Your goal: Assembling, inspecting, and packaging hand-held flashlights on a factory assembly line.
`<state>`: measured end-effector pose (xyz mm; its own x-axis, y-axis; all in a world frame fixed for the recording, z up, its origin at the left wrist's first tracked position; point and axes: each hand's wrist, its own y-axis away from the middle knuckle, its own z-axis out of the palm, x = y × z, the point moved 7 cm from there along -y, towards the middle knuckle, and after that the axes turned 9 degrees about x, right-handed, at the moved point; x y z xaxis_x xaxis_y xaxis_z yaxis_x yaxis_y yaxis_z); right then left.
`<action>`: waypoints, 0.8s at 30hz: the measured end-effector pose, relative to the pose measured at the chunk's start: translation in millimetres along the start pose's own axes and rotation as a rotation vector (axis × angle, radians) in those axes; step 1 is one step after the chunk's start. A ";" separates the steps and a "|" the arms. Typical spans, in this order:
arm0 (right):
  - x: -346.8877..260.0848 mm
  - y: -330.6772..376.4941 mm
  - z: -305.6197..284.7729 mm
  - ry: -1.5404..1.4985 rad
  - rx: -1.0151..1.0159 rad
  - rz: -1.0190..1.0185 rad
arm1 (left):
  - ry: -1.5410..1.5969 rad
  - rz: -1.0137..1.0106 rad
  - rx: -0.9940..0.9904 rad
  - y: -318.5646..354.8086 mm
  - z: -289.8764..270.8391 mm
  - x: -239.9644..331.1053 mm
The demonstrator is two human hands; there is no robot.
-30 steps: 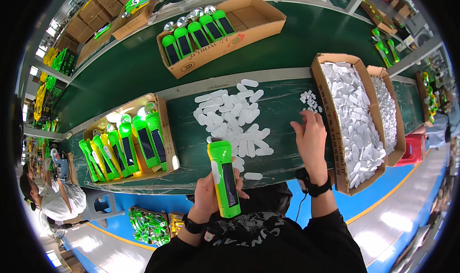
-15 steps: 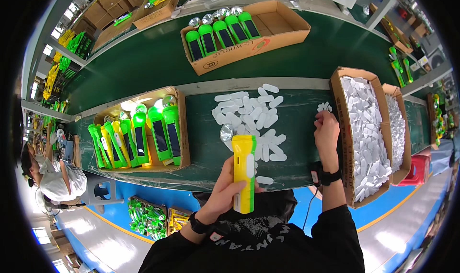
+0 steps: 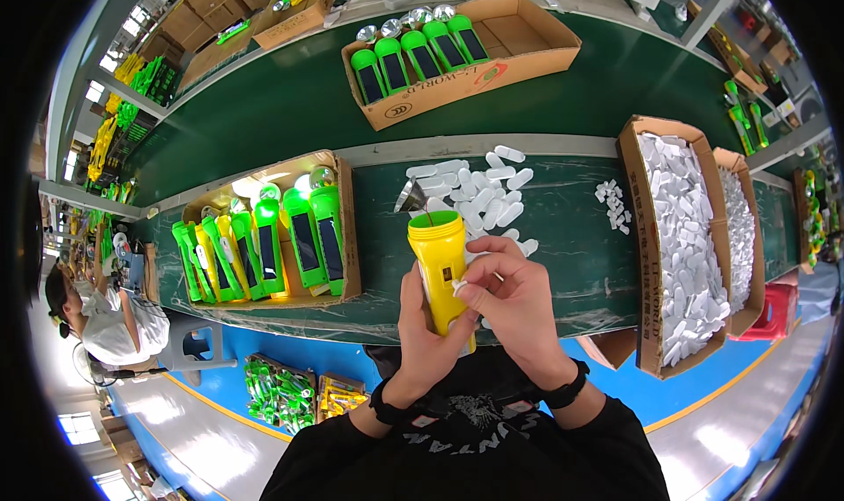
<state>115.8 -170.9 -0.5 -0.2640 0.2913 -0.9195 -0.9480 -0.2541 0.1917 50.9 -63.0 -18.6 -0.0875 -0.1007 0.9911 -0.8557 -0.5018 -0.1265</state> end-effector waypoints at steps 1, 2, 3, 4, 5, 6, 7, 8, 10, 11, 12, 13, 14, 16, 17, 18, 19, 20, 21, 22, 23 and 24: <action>1.4 0.6 3.3 -0.002 0.000 0.000 | -0.002 0.001 -0.001 0.3 -1.3 -0.1; 2.1 0.7 4.7 0.020 0.019 -0.011 | -0.057 0.061 0.010 0.5 -3.7 3.3; 2.6 0.8 4.8 0.043 0.037 -0.023 | -0.111 0.122 0.022 0.9 -5.6 6.8; 3.4 1.2 4.5 0.043 0.038 -0.023 | -0.110 0.122 0.021 1.2 -6.2 8.7; 4.9 1.3 4.0 0.046 0.036 -0.021 | -0.156 0.141 0.020 1.6 -6.4 13.2; 6.4 1.3 3.3 0.049 0.034 -0.018 | -0.201 0.159 0.019 2.1 -6.2 15.9; 8.0 1.2 2.4 0.049 0.034 -0.019 | -0.201 0.160 0.019 2.6 -6.2 16.3; 8.6 1.1 2.3 0.023 0.018 -0.032 | -0.217 0.185 0.027 3.5 -6.2 18.4; 3.8 1.7 7.1 -0.005 0.001 -0.045 | -0.234 0.211 0.037 5.0 -6.0 18.9; -1.2 1.9 14.0 -0.049 0.013 0.013 | -0.235 0.205 0.028 5.5 -5.2 16.0; -2.0 1.2 17.5 -0.093 0.024 0.071 | -0.235 0.199 0.019 6.0 -4.4 13.8; -2.2 -0.3 14.4 -0.093 0.028 0.067 | -0.232 0.201 0.015 6.6 -2.6 15.0; 1.3 -1.8 13.0 -0.039 -0.028 0.079 | -0.251 0.212 0.029 7.3 -1.9 16.7; 6.1 -3.6 12.3 0.014 -0.077 0.090 | -0.267 0.221 0.036 7.6 0.3 16.4; 7.8 -4.5 11.9 0.023 -0.063 0.089 | -0.284 0.236 0.042 7.1 1.4 14.2; 10.0 -4.8 11.0 0.033 -0.049 0.089 | -0.300 0.251 0.049 6.7 2.2 13.5; 14.0 -6.6 9.4 0.033 -0.045 0.084 | -0.297 0.255 0.045 4.9 2.1 14.2; 18.8 -8.7 8.0 -0.017 -0.046 0.078 | -0.267 0.199 0.011 2.0 1.4 11.4; 20.4 -9.5 7.8 -0.066 -0.049 0.072 | -0.237 0.144 -0.022 -0.6 0.9 8.8; 20.1 -9.8 9.5 -0.064 -0.053 0.070 | -0.236 0.147 -0.018 -3.9 -0.6 10.3; 19.5 -9.6 10.1 -0.099 -0.031 0.071 | -0.197 0.120 -0.038 -7.2 -0.5 10.8; 18.6 -10.4 9.7 -0.135 -0.009 0.072 | -0.158 0.093 -0.058 -9.9 0.9 10.8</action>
<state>119.0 -153.9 -16.3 -0.3533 0.3928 -0.8490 -0.9243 -0.2866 0.2520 58.9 -59.9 -6.7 -0.0903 -0.2806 0.9556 -0.8760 -0.4341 -0.2102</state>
